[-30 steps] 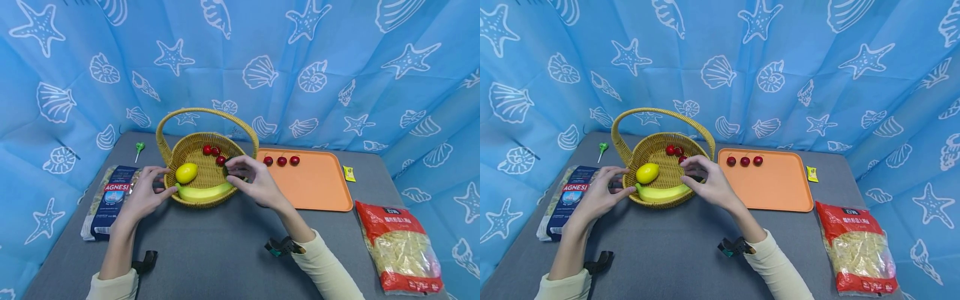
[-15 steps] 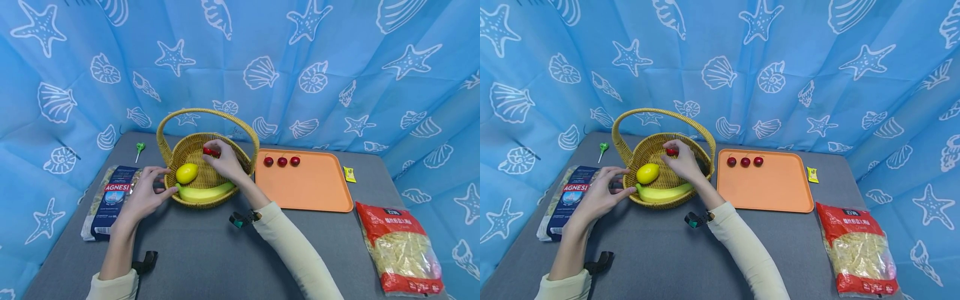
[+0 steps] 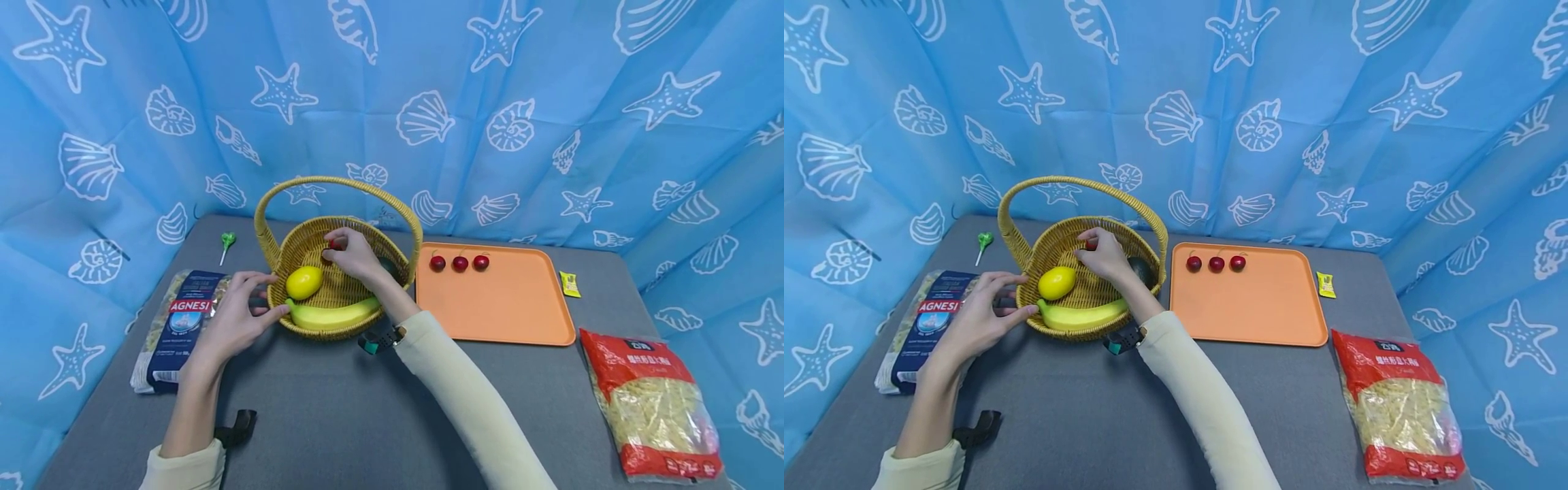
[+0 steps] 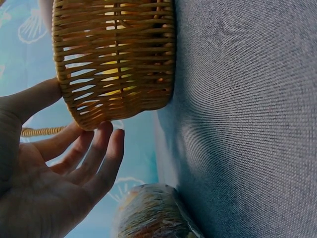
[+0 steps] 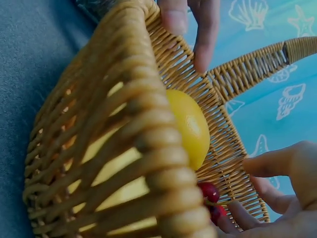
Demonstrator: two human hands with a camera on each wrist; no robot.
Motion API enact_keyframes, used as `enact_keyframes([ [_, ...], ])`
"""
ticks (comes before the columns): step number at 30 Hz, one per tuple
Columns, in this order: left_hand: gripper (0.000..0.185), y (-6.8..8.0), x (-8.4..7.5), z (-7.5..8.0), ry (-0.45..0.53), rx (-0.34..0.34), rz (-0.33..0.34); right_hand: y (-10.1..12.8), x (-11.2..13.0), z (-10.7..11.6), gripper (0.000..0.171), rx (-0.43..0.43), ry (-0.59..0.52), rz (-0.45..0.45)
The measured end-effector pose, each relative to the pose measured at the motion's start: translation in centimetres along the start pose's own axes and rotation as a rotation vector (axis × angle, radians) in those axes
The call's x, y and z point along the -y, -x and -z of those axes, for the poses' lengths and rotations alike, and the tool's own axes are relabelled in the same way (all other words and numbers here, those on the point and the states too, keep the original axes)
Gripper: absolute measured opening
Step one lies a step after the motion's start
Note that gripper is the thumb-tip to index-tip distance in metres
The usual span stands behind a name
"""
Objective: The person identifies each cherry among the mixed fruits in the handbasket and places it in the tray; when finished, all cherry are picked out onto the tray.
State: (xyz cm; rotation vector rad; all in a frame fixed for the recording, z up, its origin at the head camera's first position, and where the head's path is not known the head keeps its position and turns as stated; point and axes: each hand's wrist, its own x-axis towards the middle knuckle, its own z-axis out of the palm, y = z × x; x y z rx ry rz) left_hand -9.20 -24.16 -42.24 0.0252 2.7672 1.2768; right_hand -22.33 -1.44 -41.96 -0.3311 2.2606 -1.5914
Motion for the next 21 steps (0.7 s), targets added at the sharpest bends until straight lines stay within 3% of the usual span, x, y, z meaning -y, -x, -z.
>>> enact_keyframes([
  [7, 0.064, 0.0, -0.1, 0.0, -0.009, 0.0, 0.006, -0.9, 0.1, -0.1, 0.039, 0.112, -0.006, -0.031],
  [14, 0.064, 0.0, -0.1, 0.1, -0.015, 0.001, 0.009, -1.6, 0.6, -0.4, 0.047, 0.16, -0.012, -0.092],
  [21, 0.064, 0.0, -0.1, 0.0, -0.014, 0.001, 0.003, -1.8, 0.8, -1.0, 0.055, 0.22, 0.058, -0.101],
])
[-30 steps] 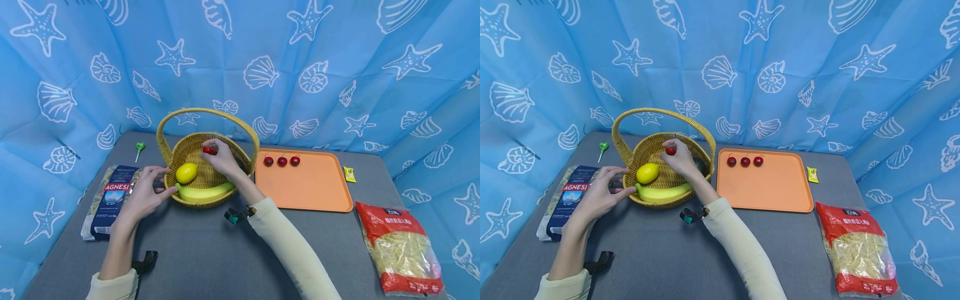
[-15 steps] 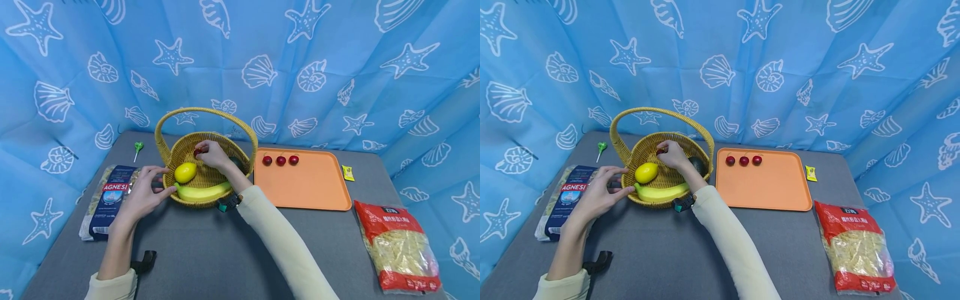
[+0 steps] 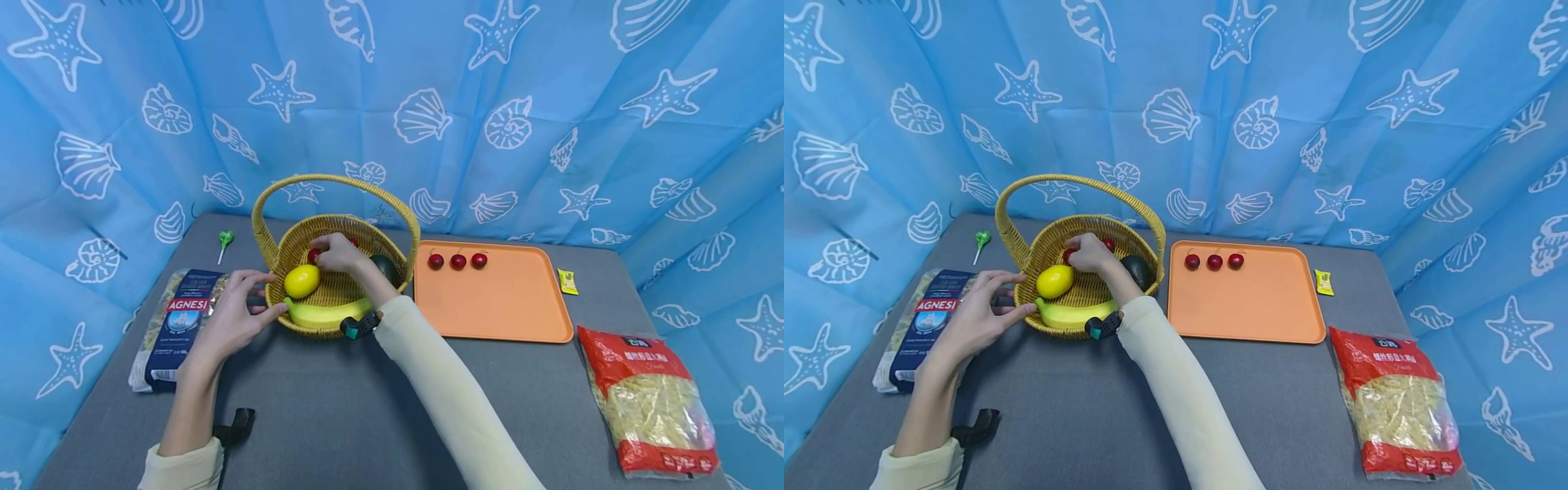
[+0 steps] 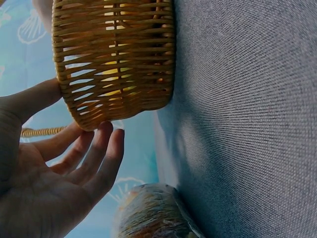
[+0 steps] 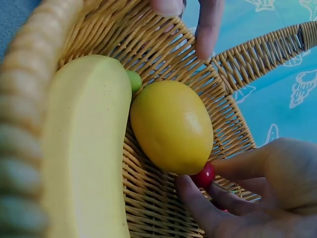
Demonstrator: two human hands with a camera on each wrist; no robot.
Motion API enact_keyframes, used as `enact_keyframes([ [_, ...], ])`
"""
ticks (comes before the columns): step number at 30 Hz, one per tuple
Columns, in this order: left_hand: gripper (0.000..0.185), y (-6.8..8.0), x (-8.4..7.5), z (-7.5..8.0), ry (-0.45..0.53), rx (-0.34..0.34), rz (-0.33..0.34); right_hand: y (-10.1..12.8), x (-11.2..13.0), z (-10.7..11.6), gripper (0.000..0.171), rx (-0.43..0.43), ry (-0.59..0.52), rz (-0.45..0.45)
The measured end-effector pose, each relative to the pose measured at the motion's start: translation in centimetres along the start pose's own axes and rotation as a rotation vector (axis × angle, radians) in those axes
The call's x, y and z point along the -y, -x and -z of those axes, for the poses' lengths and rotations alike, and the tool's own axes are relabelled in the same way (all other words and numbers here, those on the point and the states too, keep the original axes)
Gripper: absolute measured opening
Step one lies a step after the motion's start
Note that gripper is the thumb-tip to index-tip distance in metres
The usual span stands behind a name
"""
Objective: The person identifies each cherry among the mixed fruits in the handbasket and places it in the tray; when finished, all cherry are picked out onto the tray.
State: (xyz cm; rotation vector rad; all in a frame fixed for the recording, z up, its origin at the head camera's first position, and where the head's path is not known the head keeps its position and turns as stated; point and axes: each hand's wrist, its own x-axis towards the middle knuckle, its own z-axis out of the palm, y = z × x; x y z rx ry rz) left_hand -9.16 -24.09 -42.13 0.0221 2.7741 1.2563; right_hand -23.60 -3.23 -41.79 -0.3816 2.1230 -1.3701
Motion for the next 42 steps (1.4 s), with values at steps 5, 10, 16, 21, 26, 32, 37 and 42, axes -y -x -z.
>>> enact_keyframes([
  [5, 0.064, 0.0, 0.0, -0.1, -0.002, -0.001, -0.001, -0.1, -0.2, -0.3, 0.049, 0.015, 0.002, -0.047],
  [10, 0.064, 0.0, 0.0, 0.0, 0.0, 0.0, 0.0, -0.2, -0.4, -0.6, 0.045, 0.038, -0.115, -0.08],
  [16, 0.064, 0.0, 0.0, -0.1, -0.001, 0.001, 0.001, -0.2, -0.6, -0.8, 0.044, 0.009, -0.172, -0.084],
  [21, 0.064, 0.0, 0.1, -0.1, 0.005, 0.0, 0.0, 0.0, -0.9, -0.5, 0.042, -0.079, -0.196, -0.012],
  [26, 0.063, 0.0, 0.2, -0.2, 0.011, 0.004, -0.005, 1.4, -1.1, 0.4, 0.042, -0.108, -0.182, 0.09],
  [32, 0.063, -0.1, 0.1, -0.2, 0.011, 0.001, -0.001, 4.4, -1.0, 1.4, 0.038, -0.11, -0.138, 0.158],
  [37, 0.063, -0.1, 0.0, -0.1, 0.013, -0.006, -0.007, 8.3, -1.4, 2.2, 0.037, -0.077, -0.067, 0.216],
  [42, 0.063, 0.0, 0.0, -0.1, 0.017, -0.009, -0.009, 13.1, -2.1, 3.0, 0.039, -0.018, -0.072, 0.314],
])
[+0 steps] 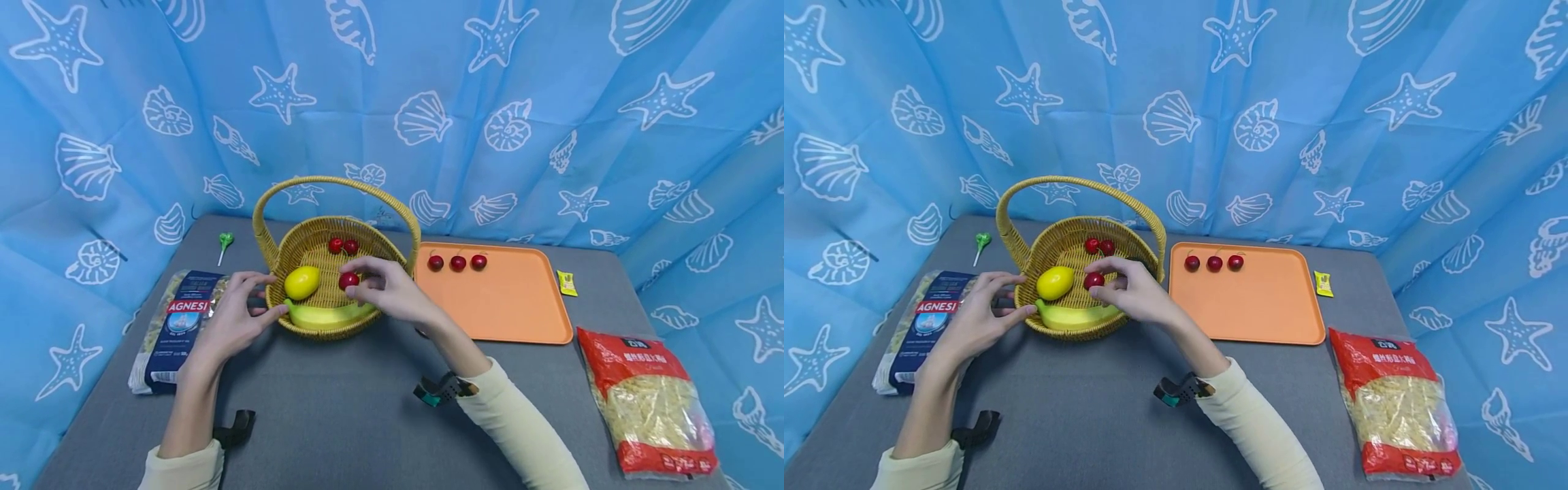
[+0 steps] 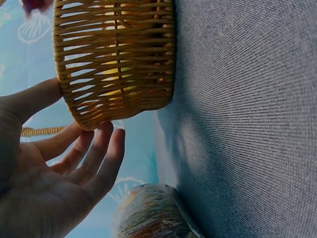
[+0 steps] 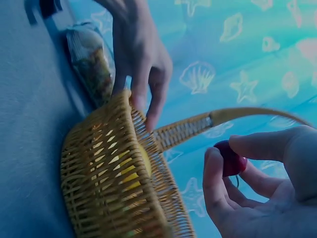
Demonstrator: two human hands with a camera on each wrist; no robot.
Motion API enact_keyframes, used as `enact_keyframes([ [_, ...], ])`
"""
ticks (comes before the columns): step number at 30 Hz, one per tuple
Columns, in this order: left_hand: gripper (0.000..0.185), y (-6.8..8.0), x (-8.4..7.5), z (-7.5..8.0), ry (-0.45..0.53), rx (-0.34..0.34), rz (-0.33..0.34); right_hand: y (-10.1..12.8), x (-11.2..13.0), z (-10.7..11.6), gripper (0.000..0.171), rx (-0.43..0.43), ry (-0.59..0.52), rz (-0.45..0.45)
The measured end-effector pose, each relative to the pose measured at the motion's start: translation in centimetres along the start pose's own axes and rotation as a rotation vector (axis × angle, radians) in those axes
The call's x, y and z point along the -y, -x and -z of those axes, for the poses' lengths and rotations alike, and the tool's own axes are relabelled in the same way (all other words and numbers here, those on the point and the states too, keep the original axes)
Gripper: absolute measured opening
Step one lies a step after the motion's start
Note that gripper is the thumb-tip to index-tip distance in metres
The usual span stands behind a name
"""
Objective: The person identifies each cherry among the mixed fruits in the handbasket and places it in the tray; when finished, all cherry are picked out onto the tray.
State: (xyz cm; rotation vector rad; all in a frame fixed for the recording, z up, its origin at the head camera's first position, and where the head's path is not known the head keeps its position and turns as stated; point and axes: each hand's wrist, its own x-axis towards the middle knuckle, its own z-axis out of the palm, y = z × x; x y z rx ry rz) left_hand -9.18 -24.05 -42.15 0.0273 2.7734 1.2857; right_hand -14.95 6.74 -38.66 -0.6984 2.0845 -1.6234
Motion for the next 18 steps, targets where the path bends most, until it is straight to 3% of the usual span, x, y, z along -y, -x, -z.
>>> enact_keyframes([
  [4, 0.064, 0.1, 0.0, 0.0, -0.006, 0.002, 0.005, 3.5, 0.1, 1.1, 0.039, 0.012, -0.005, 0.057],
  [9, 0.064, 0.1, 0.0, 0.0, -0.018, -0.002, 0.001, 6.7, -0.8, 3.2, 0.039, -0.035, 0.004, 0.086],
  [12, 0.064, 0.1, 0.0, 0.0, -0.02, -0.003, 0.004, 7.7, -2.1, 4.6, 0.038, -0.095, 0.038, 0.085],
  [18, 0.063, 0.1, 0.0, -0.1, -0.017, 0.001, 0.003, 7.7, -5.5, 6.5, 0.035, -0.244, 0.217, 0.029],
])
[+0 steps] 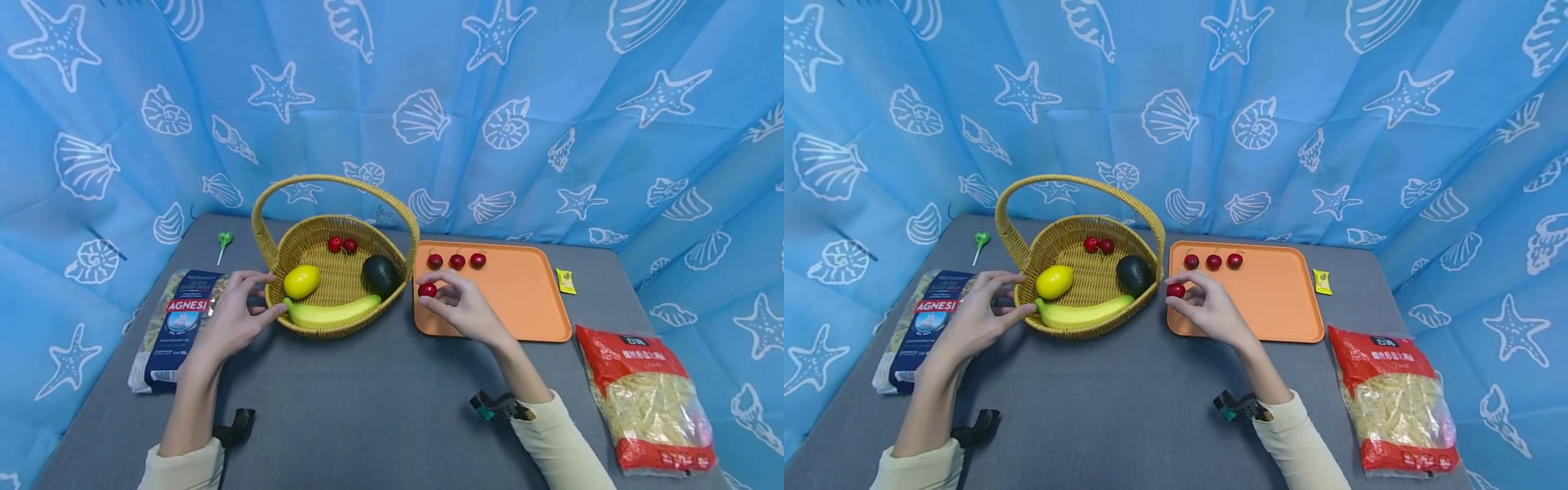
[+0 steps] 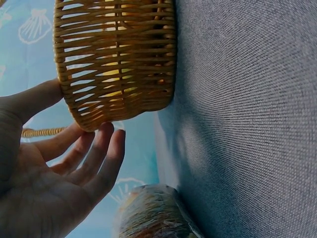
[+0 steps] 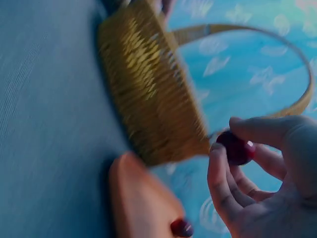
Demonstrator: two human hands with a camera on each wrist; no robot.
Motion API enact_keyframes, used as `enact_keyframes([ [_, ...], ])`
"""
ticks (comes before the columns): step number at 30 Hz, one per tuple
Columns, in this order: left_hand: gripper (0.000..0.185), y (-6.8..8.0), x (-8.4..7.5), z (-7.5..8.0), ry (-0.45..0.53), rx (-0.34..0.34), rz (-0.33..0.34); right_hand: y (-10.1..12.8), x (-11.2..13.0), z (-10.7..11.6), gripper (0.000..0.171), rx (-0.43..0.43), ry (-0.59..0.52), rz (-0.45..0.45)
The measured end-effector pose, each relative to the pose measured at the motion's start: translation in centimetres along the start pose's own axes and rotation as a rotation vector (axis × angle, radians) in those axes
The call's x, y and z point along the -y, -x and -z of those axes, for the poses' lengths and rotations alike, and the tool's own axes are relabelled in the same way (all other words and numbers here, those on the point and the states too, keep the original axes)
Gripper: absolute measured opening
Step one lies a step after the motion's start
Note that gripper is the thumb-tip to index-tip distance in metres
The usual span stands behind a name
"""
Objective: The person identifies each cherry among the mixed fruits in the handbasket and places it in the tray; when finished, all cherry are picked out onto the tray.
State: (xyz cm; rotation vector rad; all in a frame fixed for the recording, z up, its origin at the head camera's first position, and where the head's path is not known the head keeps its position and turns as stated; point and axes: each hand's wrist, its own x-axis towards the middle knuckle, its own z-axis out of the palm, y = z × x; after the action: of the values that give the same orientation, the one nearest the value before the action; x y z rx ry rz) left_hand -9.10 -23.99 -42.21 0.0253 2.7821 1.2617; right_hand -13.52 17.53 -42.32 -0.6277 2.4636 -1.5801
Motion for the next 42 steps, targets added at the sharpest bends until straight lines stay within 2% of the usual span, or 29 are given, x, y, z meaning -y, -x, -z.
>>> enact_keyframes([
  [5, 0.063, 0.0, 0.1, 0.0, -0.004, 0.002, 0.002, -0.8, -2.8, 0.3, 0.033, -0.051, 0.117, -0.058],
  [11, 0.062, -0.1, 0.1, 0.0, 0.002, -0.003, -0.006, -1.2, -5.1, 0.5, 0.035, -0.051, 0.163, -0.1],
  [17, 0.062, 0.0, 0.0, 0.1, 0.011, -0.006, -0.021, -1.2, -6.1, 0.8, 0.035, -0.049, 0.201, -0.126],
  [26, 0.062, 0.0, -0.1, 0.0, 0.01, -0.009, -0.019, -0.9, -5.9, 1.1, 0.034, -0.027, 0.217, -0.118],
  [35, 0.062, 0.0, 0.0, 0.1, 0.009, -0.008, -0.016, -1.0, -5.7, 1.5, 0.042, -0.008, 0.212, -0.14],
  [42, 0.062, 0.0, 0.0, 0.0, 0.006, -0.003, -0.009, -0.4, -3.8, 2.4, 0.039, -0.035, 0.12, -0.1],
])
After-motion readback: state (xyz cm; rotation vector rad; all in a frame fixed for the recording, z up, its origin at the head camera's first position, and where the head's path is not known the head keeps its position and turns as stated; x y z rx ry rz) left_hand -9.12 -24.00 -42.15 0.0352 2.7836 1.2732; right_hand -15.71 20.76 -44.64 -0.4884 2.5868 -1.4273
